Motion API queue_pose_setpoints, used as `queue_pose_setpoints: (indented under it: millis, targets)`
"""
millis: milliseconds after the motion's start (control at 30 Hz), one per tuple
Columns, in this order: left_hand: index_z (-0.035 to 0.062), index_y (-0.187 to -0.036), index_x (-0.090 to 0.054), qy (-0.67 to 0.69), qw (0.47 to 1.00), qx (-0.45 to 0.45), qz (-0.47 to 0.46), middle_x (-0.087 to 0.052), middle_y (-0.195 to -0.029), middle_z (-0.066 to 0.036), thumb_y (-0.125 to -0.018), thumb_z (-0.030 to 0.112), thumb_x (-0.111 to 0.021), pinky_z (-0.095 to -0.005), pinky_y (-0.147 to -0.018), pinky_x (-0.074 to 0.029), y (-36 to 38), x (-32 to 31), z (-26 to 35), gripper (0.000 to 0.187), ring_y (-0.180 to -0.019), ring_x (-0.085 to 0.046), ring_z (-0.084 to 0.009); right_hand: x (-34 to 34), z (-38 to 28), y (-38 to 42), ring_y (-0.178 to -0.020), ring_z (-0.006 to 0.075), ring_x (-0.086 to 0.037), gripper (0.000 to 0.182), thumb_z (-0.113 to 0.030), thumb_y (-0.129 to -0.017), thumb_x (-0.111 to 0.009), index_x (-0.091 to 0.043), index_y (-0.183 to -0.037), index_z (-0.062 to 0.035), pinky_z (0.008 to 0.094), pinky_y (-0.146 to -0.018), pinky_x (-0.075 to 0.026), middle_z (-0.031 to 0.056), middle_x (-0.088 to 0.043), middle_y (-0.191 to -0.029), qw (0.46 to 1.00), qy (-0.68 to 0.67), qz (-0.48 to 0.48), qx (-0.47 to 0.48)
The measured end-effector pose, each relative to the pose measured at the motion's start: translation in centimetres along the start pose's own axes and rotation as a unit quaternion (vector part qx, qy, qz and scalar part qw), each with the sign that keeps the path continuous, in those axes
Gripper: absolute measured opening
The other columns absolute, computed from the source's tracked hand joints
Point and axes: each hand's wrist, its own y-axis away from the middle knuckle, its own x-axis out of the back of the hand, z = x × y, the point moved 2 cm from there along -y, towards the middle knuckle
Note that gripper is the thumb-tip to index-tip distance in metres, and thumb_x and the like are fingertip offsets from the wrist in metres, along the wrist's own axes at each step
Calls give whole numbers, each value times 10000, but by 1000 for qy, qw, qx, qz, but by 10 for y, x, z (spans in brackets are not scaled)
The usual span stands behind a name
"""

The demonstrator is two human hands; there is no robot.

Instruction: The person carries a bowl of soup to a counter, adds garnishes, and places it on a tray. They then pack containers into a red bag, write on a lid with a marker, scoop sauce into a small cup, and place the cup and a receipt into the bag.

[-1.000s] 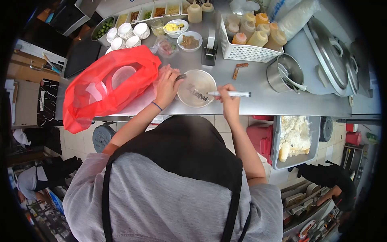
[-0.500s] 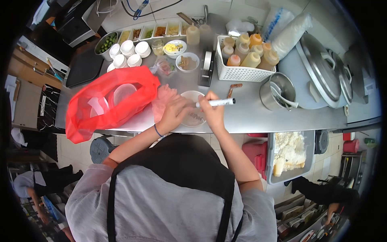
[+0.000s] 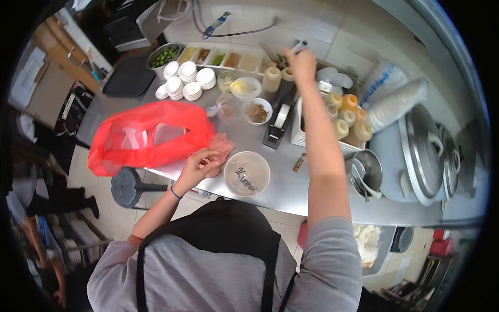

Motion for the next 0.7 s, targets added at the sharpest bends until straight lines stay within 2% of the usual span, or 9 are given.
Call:
queue_pose_setpoints:
  millis: [100, 233, 333, 367, 400, 433, 500, 600, 700]
  targets:
    - [5, -970, -610, 11, 999, 36, 26, -584, -854, -63, -756, 141, -646, -236, -573, -424, 18, 11, -5, 256, -615, -517, -113, -35, 59, -57, -574, 296, -596, 531, -546, -699, -589, -611, -744, -18, 393, -626, -465, 154, -616, -650, 984, 143, -82, -65]
    - [8, -917, -633, -17, 997, 52, 58, -609, -789, -67, -770, 123, -624, -241, -568, -429, 38, 25, -10, 186, -634, -545, -118, 3, 19, 6, -462, 135, -543, 310, -311, -778, -602, -590, -649, -29, 262, -491, -443, 60, -579, -555, 957, -151, -245, -47]
    - [15, -894, -638, -41, 994, 53, 85, -614, -772, -79, -773, 113, -619, -251, -566, -434, 42, 38, -3, 157, -632, -562, -145, -1, 16, 121, -545, 84, -546, 80, -93, -756, -582, -610, -758, -18, 236, -499, -443, 47, -595, -639, 853, -253, -453, -60]
    - [16, -892, -637, -50, 993, 44, 99, -612, -769, -85, -770, 115, -623, -255, -568, -436, 41, 44, 4, 158, -636, -564, -154, -13, 34, 162, -559, 97, -559, 99, -92, -753, -578, -618, -810, -21, 245, -517, -451, 46, -603, -673, 843, -199, -498, -36]
    - [16, -892, -637, -54, 991, 53, 113, -612, -769, -85, -770, 115, -623, -255, -568, -436, 41, 51, 11, 158, -636, -564, -154, -10, 36, 192, -565, 103, -561, 135, -118, -758, -590, -617, -848, -20, 252, -527, -458, 45, -607, -691, 858, -147, -473, 136]
    - [9, -885, -633, -83, 988, 53, 119, -615, -795, -87, -772, 110, -620, -262, -592, -440, 40, 59, 19, 152, -680, -570, -159, -13, 49, 223, -578, 112, -573, 141, -128, -774, -588, -610, -856, -15, 257, -530, -462, 50, -605, -689, 861, -127, -484, 94]
    - [2, -878, -629, -115, 983, 57, 133, -618, -821, -89, -774, 105, -618, -269, -616, -444, 38, 75, 32, 147, -725, -575, -164, -7, 51, 254, -603, 127, -592, 184, -109, -798, -557, -573, -952, -9, 251, -534, -480, 61, -605, -714, 749, -189, -623, -124]
    - [1, -853, -624, -280, 936, -20, 214, -609, -820, -123, -742, 99, -636, -322, -670, -451, 38, 102, 43, 148, -781, -569, -250, 1, 50, 278, -612, 142, -603, 255, -88, -814, -517, -510, -1057, -12, 237, -524, -501, 74, -600, -739, 703, -318, -565, -293]
    - [6, -855, -619, -419, 865, -31, 275, -608, -849, -132, -731, 81, -625, -354, -728, -446, 38, 136, 53, 145, -830, -555, -288, 6, 44, 287, -582, 147, -603, 297, -67, -816, -486, -466, -1107, -13, 239, -501, -518, 90, -601, -759, 709, -344, -533, -308]
